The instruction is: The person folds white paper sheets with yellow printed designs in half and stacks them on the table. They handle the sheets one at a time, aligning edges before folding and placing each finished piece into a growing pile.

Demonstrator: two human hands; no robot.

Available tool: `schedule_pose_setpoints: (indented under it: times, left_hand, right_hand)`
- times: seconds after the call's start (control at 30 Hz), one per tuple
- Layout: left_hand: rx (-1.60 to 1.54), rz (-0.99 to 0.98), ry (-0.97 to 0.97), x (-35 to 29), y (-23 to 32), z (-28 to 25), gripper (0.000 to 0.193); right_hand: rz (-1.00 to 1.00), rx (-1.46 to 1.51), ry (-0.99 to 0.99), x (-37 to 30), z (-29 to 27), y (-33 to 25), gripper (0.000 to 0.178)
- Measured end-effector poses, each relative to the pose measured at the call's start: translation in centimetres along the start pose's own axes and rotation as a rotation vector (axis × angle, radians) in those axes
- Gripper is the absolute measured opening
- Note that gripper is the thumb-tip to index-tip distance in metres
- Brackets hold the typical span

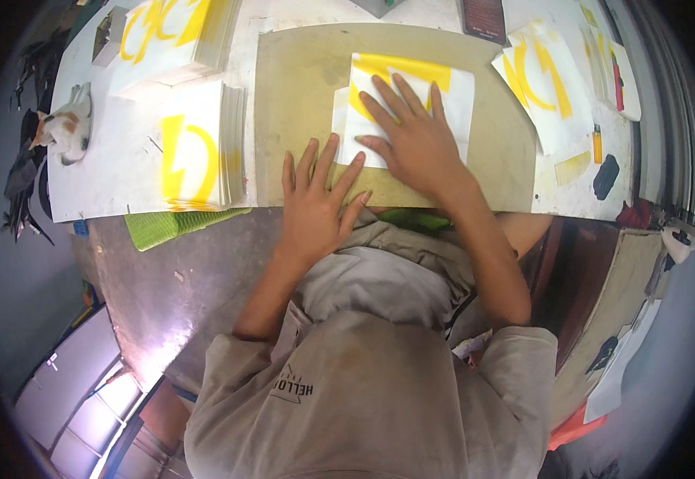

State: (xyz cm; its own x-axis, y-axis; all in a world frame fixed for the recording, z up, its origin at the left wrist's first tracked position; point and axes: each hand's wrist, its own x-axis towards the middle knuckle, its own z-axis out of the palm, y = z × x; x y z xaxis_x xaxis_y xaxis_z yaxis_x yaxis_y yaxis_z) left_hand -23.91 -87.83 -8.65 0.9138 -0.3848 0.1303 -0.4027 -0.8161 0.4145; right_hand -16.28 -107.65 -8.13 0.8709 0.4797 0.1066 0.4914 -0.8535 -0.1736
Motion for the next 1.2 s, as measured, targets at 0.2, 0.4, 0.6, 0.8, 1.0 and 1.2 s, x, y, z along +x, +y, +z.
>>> schedule_pose_setpoints:
  times: [0.2, 0.4, 0.6, 0.8, 1.0, 1.2]
  left_hand:
    - [-0.018, 0.010, 0.004, 0.0, -0.1, 0.0, 0.049]
    - [-0.027, 0.018, -0.007, 0.1, -0.2, 0.1, 0.048]
    - [-0.055, 0.024, 0.111, 1.1, -0.4, 0.5, 0.038]
    - [-0.097, 0.064, 0.043, 4.7, -2.5, -0.2, 0.043]
    - [0.021, 0.200, -0.239, 10.3, -4.5, -2.4, 0.117]
    - [0.197, 0.183, -0.380, 13.3, -4.4, -2.7, 0.149]
  right_hand:
    - [-0.031, -0.044, -0.013, 1.7, 0.6, 1.4, 0.065]
    - [-0.033, -0.080, -0.018, 2.6, 0.7, 2.7, 0.074]
    - [0.009, -0.036, 0.030, 2.9, 1.0, 3.2, 0.079]
    - [0.020, -0.016, 0.049, 2.7, 1.1, 3.2, 0.081]
    - [0.018, -0.019, 0.084, 2.8, 1.3, 3.2, 0.084]
    - [0.052, 0.028, 0.094, 2.8, 1.8, 3.2, 0.095]
